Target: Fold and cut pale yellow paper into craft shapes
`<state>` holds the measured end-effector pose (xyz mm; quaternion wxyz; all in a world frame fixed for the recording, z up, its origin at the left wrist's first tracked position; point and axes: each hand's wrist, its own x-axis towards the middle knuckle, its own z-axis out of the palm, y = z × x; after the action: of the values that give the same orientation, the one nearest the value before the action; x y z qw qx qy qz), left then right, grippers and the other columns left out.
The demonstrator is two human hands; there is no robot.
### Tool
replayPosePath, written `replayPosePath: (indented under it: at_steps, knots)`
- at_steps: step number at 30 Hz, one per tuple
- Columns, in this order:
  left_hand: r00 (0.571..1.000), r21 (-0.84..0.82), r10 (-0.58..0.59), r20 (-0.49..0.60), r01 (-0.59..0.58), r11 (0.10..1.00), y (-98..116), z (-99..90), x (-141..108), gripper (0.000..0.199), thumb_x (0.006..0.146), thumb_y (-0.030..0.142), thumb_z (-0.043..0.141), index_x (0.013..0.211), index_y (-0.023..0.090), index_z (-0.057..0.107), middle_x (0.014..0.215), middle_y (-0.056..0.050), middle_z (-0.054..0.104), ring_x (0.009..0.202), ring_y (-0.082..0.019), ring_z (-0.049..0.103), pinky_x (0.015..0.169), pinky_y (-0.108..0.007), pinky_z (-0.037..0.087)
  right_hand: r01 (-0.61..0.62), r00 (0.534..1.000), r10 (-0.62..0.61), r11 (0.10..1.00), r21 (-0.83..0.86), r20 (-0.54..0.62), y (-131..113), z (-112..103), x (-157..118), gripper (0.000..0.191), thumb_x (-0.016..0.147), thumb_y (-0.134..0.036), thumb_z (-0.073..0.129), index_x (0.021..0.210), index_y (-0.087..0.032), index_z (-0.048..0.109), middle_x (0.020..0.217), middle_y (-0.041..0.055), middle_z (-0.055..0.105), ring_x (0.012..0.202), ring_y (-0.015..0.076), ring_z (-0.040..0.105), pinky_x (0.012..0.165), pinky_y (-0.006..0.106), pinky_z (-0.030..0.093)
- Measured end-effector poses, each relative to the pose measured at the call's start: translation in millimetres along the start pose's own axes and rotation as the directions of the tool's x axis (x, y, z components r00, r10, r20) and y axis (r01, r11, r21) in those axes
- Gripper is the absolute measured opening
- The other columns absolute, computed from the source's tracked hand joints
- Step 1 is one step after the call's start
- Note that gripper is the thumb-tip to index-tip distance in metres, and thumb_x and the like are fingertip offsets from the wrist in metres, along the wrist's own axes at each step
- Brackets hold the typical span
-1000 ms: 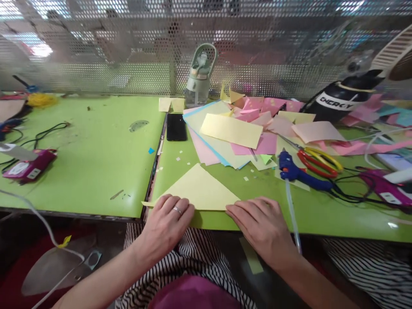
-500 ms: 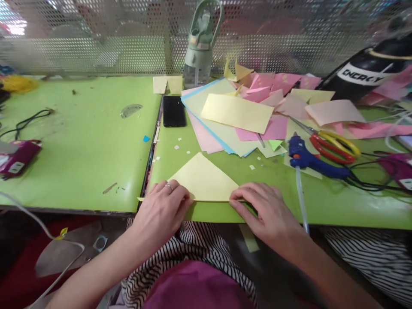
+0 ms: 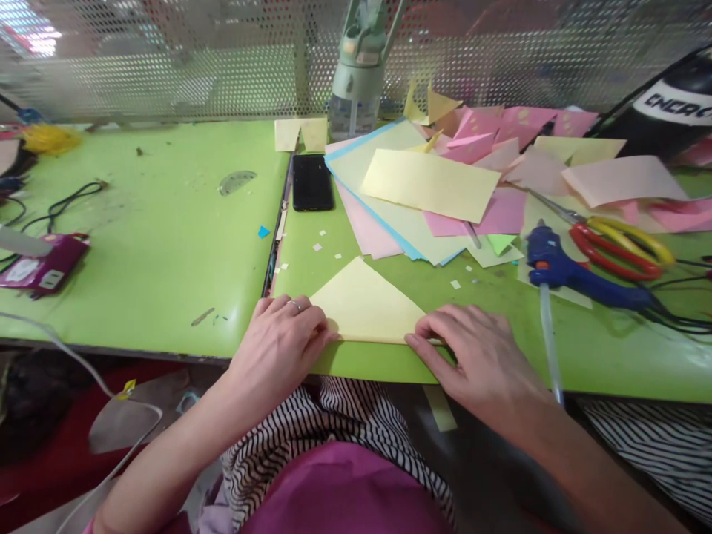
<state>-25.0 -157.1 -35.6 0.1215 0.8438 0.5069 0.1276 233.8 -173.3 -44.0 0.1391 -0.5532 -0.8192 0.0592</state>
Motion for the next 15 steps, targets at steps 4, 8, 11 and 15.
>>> replayPosePath:
  at_steps: [4,8,11,15]
  knots:
    - [0.998,-0.059,-0.049,0.032,0.051,0.997,-15,-8.1,-9,0.022,0.098,0.034,0.051,0.085,0.022,0.065,0.087,-0.001,0.065,0.084,-0.020,0.057,0.077,-0.037,0.038,-0.009,1.000,0.008,0.999,0.043,0.012,5,1,2,0.032,0.096,-0.041,0.042,0.073,-0.024,0.056,0.073,0.0020,0.061,0.072,0.0200,0.055,0.068,0.035,0.033]
    - [0.996,-0.059,-0.086,0.029,0.087,0.994,-25,-10.5,-13,0.025,0.097,0.039,0.052,0.085,0.022,0.065,0.088,-0.002,0.064,0.084,-0.020,0.055,0.078,-0.037,0.038,-0.030,0.998,0.026,0.996,0.084,0.055,8,-3,6,0.033,0.096,-0.044,0.042,0.074,-0.024,0.057,0.074,0.0019,0.064,0.073,0.0204,0.059,0.069,0.036,0.035]
    - [0.994,-0.013,-0.102,-0.025,0.102,0.995,-27,-8.6,-15,0.027,0.096,0.043,0.053,0.082,0.022,0.064,0.087,-0.002,0.062,0.083,-0.020,0.053,0.076,-0.037,0.038,-0.046,0.997,0.040,0.995,0.084,0.071,8,-4,7,0.034,0.096,-0.046,0.042,0.074,-0.024,0.057,0.074,0.0021,0.065,0.073,0.0205,0.060,0.069,0.036,0.035]
    - [0.990,0.029,-0.123,-0.067,0.125,0.992,-30,-8.6,-21,0.025,0.095,0.043,0.054,0.083,0.022,0.063,0.090,-0.004,0.060,0.085,-0.022,0.049,0.077,-0.039,0.039,-0.049,0.998,0.045,0.996,0.074,0.052,8,-2,7,0.038,0.096,-0.050,0.041,0.072,-0.025,0.057,0.072,0.0022,0.065,0.070,0.0203,0.060,0.068,0.036,0.036]
